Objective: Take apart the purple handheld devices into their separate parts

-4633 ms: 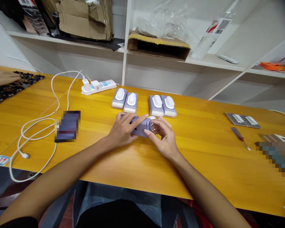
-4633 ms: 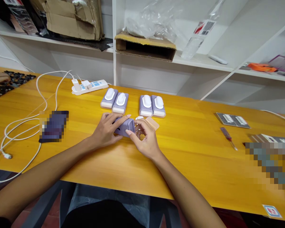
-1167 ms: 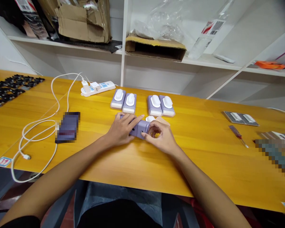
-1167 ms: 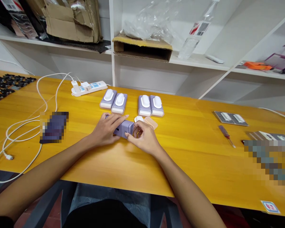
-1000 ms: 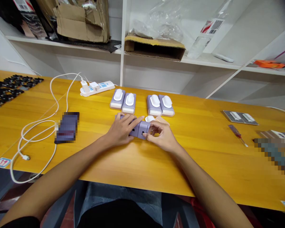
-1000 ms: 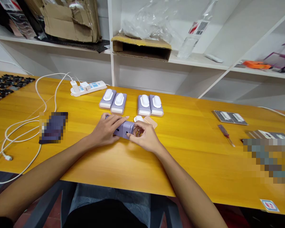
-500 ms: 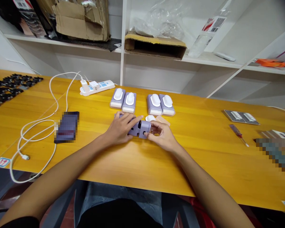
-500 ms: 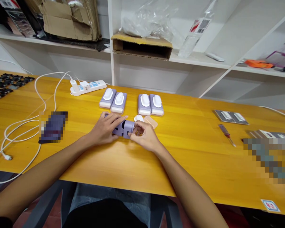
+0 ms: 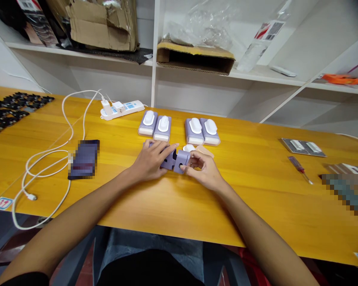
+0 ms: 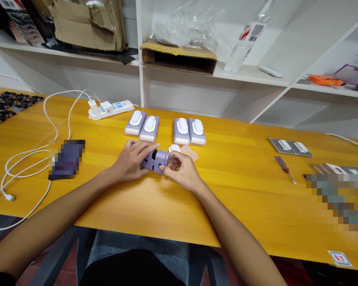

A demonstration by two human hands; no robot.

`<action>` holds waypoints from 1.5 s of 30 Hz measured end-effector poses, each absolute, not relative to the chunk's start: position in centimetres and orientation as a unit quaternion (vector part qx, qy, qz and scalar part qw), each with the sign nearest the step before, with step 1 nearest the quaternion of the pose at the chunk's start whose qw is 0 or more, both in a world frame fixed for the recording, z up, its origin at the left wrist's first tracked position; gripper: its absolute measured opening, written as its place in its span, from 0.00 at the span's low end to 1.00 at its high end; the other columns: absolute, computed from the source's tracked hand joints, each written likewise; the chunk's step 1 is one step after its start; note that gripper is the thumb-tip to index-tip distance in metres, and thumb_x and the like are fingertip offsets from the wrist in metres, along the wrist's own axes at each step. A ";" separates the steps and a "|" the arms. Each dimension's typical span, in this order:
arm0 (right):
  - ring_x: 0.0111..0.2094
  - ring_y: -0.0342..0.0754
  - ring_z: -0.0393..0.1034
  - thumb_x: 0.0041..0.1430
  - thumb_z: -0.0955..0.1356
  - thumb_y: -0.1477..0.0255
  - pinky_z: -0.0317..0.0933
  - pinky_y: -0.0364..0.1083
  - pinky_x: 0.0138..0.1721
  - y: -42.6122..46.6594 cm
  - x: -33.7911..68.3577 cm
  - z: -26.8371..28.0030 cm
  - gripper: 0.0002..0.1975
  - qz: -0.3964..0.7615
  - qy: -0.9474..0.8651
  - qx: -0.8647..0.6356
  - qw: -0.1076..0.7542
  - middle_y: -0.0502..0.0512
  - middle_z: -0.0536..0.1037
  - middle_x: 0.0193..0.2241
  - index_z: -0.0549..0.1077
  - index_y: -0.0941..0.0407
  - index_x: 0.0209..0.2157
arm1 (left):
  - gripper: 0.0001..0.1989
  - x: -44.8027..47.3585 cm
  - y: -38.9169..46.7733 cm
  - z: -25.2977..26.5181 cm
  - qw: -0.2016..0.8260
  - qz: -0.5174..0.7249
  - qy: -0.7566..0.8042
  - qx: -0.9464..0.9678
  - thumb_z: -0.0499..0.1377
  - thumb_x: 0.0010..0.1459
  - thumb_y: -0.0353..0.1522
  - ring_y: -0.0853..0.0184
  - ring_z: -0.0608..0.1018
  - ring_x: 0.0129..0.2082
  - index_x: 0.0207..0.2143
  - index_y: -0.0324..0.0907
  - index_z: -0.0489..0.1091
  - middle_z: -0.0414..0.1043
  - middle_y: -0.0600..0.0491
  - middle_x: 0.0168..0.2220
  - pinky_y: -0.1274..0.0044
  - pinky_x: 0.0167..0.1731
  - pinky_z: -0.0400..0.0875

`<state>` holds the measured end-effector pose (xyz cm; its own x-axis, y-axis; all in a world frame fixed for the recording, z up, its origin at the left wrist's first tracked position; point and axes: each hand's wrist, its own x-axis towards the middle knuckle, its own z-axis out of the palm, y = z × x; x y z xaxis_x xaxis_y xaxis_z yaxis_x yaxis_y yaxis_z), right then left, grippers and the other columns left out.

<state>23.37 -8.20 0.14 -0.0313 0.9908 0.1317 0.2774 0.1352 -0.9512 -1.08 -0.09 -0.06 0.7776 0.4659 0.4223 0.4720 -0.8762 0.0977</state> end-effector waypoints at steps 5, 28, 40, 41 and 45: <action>0.26 0.46 0.69 0.51 0.81 0.59 0.62 0.46 0.28 -8.2 23.4 -0.1 0.19 0.382 -0.603 -0.528 0.460 0.48 0.77 0.25 0.72 0.51 0.32 | 0.43 -1.1 -0.1 -0.1 0.006 -0.219 -0.256 -0.941 0.64 0.59 0.34 0.46 0.75 0.63 0.76 0.44 0.59 0.73 0.38 0.69 0.59 0.56 0.62; 0.27 0.45 0.61 0.55 0.80 0.55 0.56 0.48 0.30 -8.7 22.6 0.0 0.22 0.300 -0.631 -0.556 0.450 0.46 0.70 0.27 0.68 0.51 0.31 | 0.43 -1.0 -0.2 0.0 0.030 -0.198 -0.265 -0.943 0.64 0.61 0.34 0.46 0.75 0.64 0.77 0.42 0.60 0.73 0.38 0.68 0.59 0.56 0.63; 0.29 0.45 0.63 0.55 0.81 0.55 0.58 0.47 0.31 -8.8 22.7 -0.2 0.22 0.311 -0.632 -0.545 0.454 0.46 0.71 0.29 0.69 0.51 0.32 | 0.42 -1.0 -0.2 0.1 0.021 -0.212 -0.262 -0.941 0.64 0.60 0.33 0.47 0.76 0.64 0.76 0.42 0.60 0.73 0.39 0.69 0.59 0.56 0.62; 0.29 0.45 0.63 0.55 0.81 0.55 0.59 0.47 0.31 -8.8 22.6 -0.2 0.22 0.316 -0.633 -0.541 0.455 0.47 0.72 0.29 0.69 0.51 0.32 | 0.42 -1.0 -0.2 0.1 0.020 -0.212 -0.263 -0.941 0.64 0.60 0.33 0.47 0.76 0.63 0.76 0.42 0.60 0.73 0.39 0.69 0.59 0.56 0.62; 0.28 0.45 0.64 0.55 0.82 0.55 0.61 0.47 0.31 -9.0 22.5 -0.2 0.23 0.322 -0.635 -0.534 0.455 0.47 0.72 0.29 0.68 0.51 0.31 | 0.42 -1.1 -0.1 0.1 0.020 -0.209 -0.264 -0.941 0.63 0.61 0.33 0.46 0.75 0.63 0.76 0.43 0.60 0.73 0.38 0.69 0.59 0.55 0.62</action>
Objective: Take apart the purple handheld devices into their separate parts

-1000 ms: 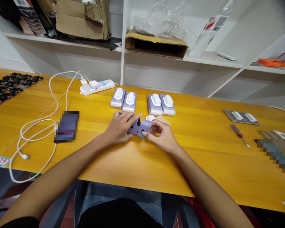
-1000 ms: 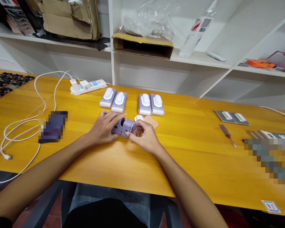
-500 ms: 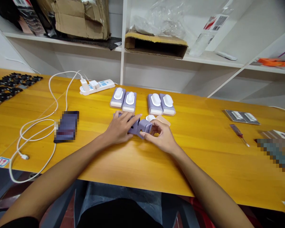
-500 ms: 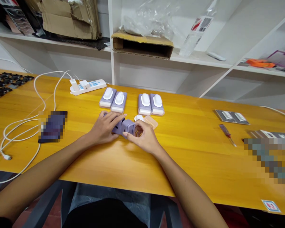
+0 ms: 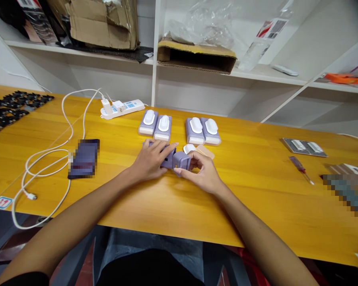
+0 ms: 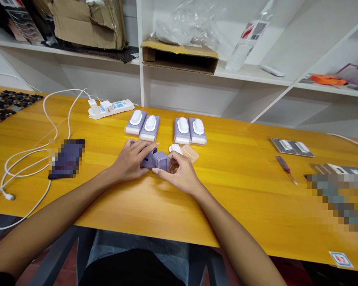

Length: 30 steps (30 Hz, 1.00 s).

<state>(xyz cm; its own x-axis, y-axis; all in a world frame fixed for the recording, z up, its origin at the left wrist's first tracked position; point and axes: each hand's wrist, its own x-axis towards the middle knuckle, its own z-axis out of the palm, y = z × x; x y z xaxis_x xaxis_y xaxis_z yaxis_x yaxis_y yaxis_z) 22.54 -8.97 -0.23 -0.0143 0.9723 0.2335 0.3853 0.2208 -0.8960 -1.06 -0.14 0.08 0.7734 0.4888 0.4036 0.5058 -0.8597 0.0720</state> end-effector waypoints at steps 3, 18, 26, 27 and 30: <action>0.29 0.46 0.64 0.55 0.82 0.53 0.61 0.47 0.31 -9.0 22.5 -0.3 0.24 0.318 -0.636 -0.536 0.456 0.48 0.73 0.29 0.68 0.50 0.32 | 0.42 -1.0 -0.1 0.1 0.020 -0.204 -0.266 -0.942 0.64 0.61 0.34 0.45 0.75 0.63 0.77 0.43 0.59 0.73 0.38 0.69 0.59 0.56 0.62; 0.30 0.46 0.63 0.56 0.81 0.56 0.60 0.48 0.32 -9.0 22.5 0.3 0.20 0.301 -0.623 -0.532 0.488 0.47 0.71 0.29 0.72 0.51 0.33 | 0.42 -1.0 -0.2 0.3 0.013 -0.207 -0.270 -0.940 0.63 0.60 0.34 0.46 0.75 0.64 0.76 0.41 0.60 0.72 0.37 0.70 0.58 0.56 0.62; 0.32 0.49 0.69 0.57 0.81 0.53 0.68 0.50 0.36 -9.1 22.5 0.6 0.21 0.348 -0.615 -0.513 0.488 0.50 0.74 0.31 0.72 0.50 0.34 | 0.43 -1.0 -0.2 0.3 0.010 -0.205 -0.276 -0.939 0.64 0.60 0.34 0.46 0.75 0.64 0.76 0.42 0.60 0.72 0.37 0.70 0.59 0.56 0.63; 0.33 0.49 0.70 0.57 0.81 0.53 0.68 0.50 0.36 -9.2 22.6 0.7 0.21 0.350 -0.615 -0.511 0.488 0.50 0.74 0.31 0.71 0.50 0.34 | 0.43 -1.0 -0.2 0.2 0.009 -0.205 -0.275 -0.939 0.64 0.60 0.34 0.46 0.75 0.64 0.76 0.43 0.59 0.72 0.38 0.70 0.59 0.57 0.63; 0.33 0.50 0.69 0.56 0.81 0.53 0.68 0.50 0.36 -9.2 22.7 0.9 0.22 0.352 -0.617 -0.500 0.495 0.49 0.73 0.31 0.71 0.50 0.34 | 0.43 -1.0 -0.2 0.2 0.007 -0.209 -0.273 -0.939 0.64 0.59 0.34 0.46 0.75 0.64 0.76 0.43 0.59 0.72 0.38 0.70 0.59 0.57 0.62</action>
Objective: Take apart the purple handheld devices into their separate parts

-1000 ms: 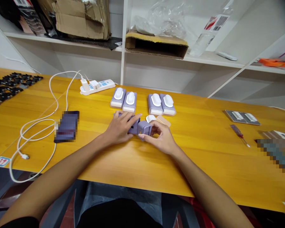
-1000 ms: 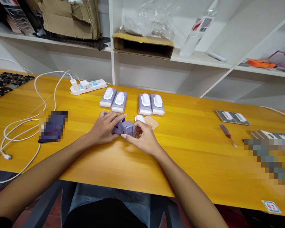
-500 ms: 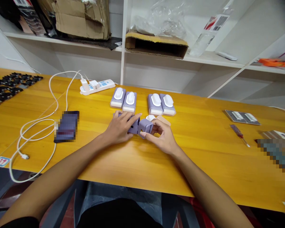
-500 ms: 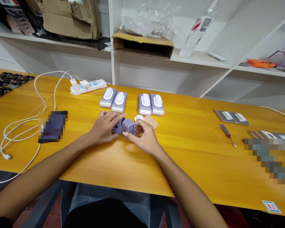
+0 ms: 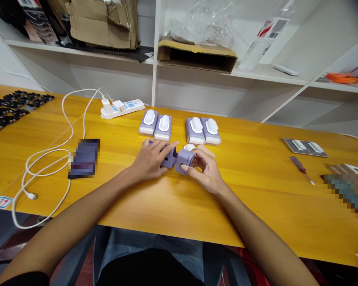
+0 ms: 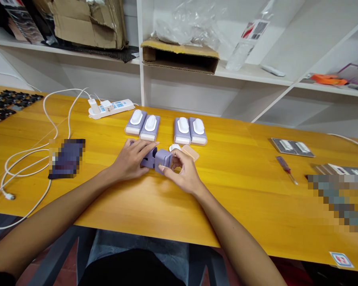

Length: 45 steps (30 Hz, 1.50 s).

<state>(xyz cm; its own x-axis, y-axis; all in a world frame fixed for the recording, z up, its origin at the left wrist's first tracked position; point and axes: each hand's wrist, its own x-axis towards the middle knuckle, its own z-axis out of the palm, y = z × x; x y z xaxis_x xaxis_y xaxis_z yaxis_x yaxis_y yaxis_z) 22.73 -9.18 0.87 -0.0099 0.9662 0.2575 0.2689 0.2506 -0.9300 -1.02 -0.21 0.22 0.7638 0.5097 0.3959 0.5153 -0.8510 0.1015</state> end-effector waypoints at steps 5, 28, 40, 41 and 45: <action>0.32 0.49 0.67 0.56 0.80 0.54 0.65 0.48 0.33 -9.1 23.0 1.1 0.20 0.359 -0.610 -0.478 0.520 0.49 0.72 0.31 0.72 0.50 0.33 | 0.43 -1.1 -0.3 0.4 0.004 -0.208 -0.272 -0.940 0.64 0.59 0.34 0.46 0.75 0.63 0.76 0.42 0.59 0.72 0.38 0.70 0.59 0.57 0.63; 0.38 0.57 0.73 0.56 0.75 0.55 0.71 0.53 0.38 -8.9 23.4 0.0 0.16 0.328 -0.543 -0.499 0.591 0.54 0.76 0.34 0.75 0.49 0.40 | 0.42 -1.0 -0.3 0.4 0.009 -0.205 -0.275 -0.939 0.62 0.60 0.34 0.47 0.75 0.64 0.76 0.42 0.59 0.72 0.38 0.70 0.59 0.56 0.63; 0.30 0.48 0.71 0.57 0.78 0.58 0.67 0.46 0.30 -8.7 23.4 0.0 0.15 0.284 -0.504 -0.436 0.690 0.50 0.77 0.32 0.77 0.51 0.40 | 0.42 -1.0 -0.2 0.2 0.017 -0.208 -0.274 -0.939 0.63 0.60 0.34 0.46 0.75 0.64 0.76 0.41 0.60 0.73 0.38 0.69 0.59 0.56 0.63; 0.29 0.48 0.70 0.57 0.78 0.59 0.66 0.45 0.29 -8.6 23.4 0.1 0.14 0.278 -0.502 -0.430 0.697 0.49 0.77 0.31 0.78 0.51 0.40 | 0.43 -1.0 -0.2 0.2 0.017 -0.207 -0.274 -0.939 0.63 0.59 0.34 0.46 0.75 0.64 0.76 0.41 0.60 0.73 0.38 0.69 0.59 0.56 0.64; 0.29 0.47 0.70 0.58 0.78 0.62 0.65 0.45 0.29 -8.5 23.5 -0.1 0.11 0.253 -0.498 -0.417 0.717 0.49 0.77 0.31 0.79 0.52 0.39 | 0.42 -1.0 -0.2 0.3 0.015 -0.207 -0.276 -0.939 0.64 0.60 0.34 0.47 0.75 0.64 0.76 0.41 0.60 0.72 0.38 0.70 0.58 0.56 0.64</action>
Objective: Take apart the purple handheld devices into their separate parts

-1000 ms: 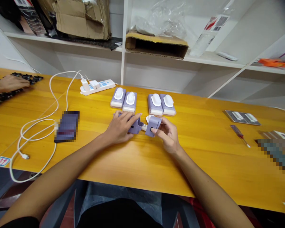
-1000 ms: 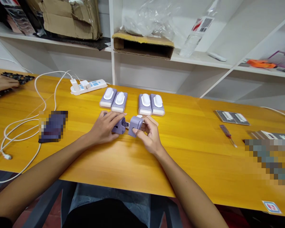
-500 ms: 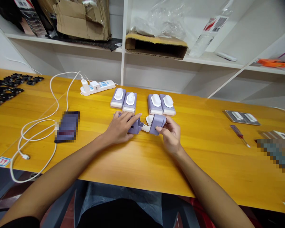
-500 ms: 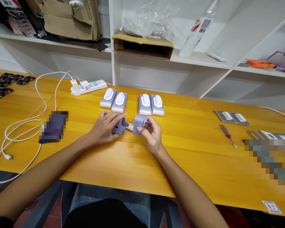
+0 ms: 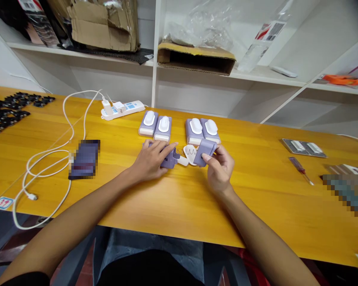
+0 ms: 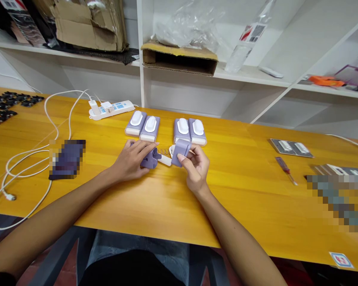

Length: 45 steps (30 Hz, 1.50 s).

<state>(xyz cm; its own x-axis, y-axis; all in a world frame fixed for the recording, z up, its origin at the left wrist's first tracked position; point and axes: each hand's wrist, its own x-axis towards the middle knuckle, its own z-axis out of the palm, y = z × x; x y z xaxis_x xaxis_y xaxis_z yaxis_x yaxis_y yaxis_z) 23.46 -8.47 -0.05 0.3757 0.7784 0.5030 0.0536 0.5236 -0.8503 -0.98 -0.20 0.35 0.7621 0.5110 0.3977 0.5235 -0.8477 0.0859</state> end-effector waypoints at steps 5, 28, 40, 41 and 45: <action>0.29 0.47 0.71 0.58 0.78 0.63 0.64 0.45 0.28 -8.5 23.6 0.0 0.11 0.233 -0.488 -0.422 0.727 0.49 0.78 0.32 0.79 0.52 0.39 | 0.42 -1.0 -0.2 0.4 0.007 -0.213 -0.277 -0.937 0.64 0.60 0.35 0.46 0.76 0.64 0.76 0.42 0.60 0.73 0.38 0.69 0.58 0.57 0.64; 0.27 0.47 0.69 0.59 0.77 0.61 0.62 0.44 0.27 -8.6 23.8 0.3 0.12 0.209 -0.488 -0.437 0.726 0.49 0.77 0.31 0.77 0.52 0.38 | 0.43 -1.9 1.1 1.2 0.017 -0.212 -0.326 -0.921 0.66 0.59 0.34 0.45 0.77 0.62 0.75 0.39 0.61 0.76 0.38 0.64 0.58 0.57 0.64; 0.26 0.44 0.68 0.58 0.78 0.62 0.64 0.44 0.26 -8.4 24.2 -0.3 0.12 0.225 -0.470 -0.426 0.740 0.48 0.76 0.32 0.79 0.53 0.39 | 0.43 -2.6 1.9 1.4 0.028 -0.214 -0.358 -0.909 0.66 0.59 0.33 0.45 0.78 0.62 0.76 0.40 0.60 0.76 0.37 0.64 0.59 0.57 0.65; 0.26 0.44 0.68 0.58 0.78 0.62 0.65 0.44 0.27 -8.3 24.3 -0.3 0.12 0.225 -0.469 -0.428 0.739 0.48 0.76 0.32 0.79 0.53 0.39 | 0.43 -2.7 2.0 1.3 0.029 -0.216 -0.357 -0.908 0.66 0.59 0.33 0.45 0.78 0.62 0.76 0.40 0.60 0.76 0.37 0.64 0.59 0.57 0.65; 0.26 0.44 0.69 0.58 0.78 0.62 0.68 0.46 0.31 -8.3 24.2 -0.4 0.12 0.227 -0.467 -0.423 0.742 0.47 0.76 0.32 0.79 0.53 0.39 | 0.44 -2.7 2.1 1.3 0.031 -0.219 -0.355 -0.908 0.66 0.58 0.33 0.44 0.77 0.62 0.76 0.40 0.60 0.76 0.37 0.65 0.58 0.56 0.65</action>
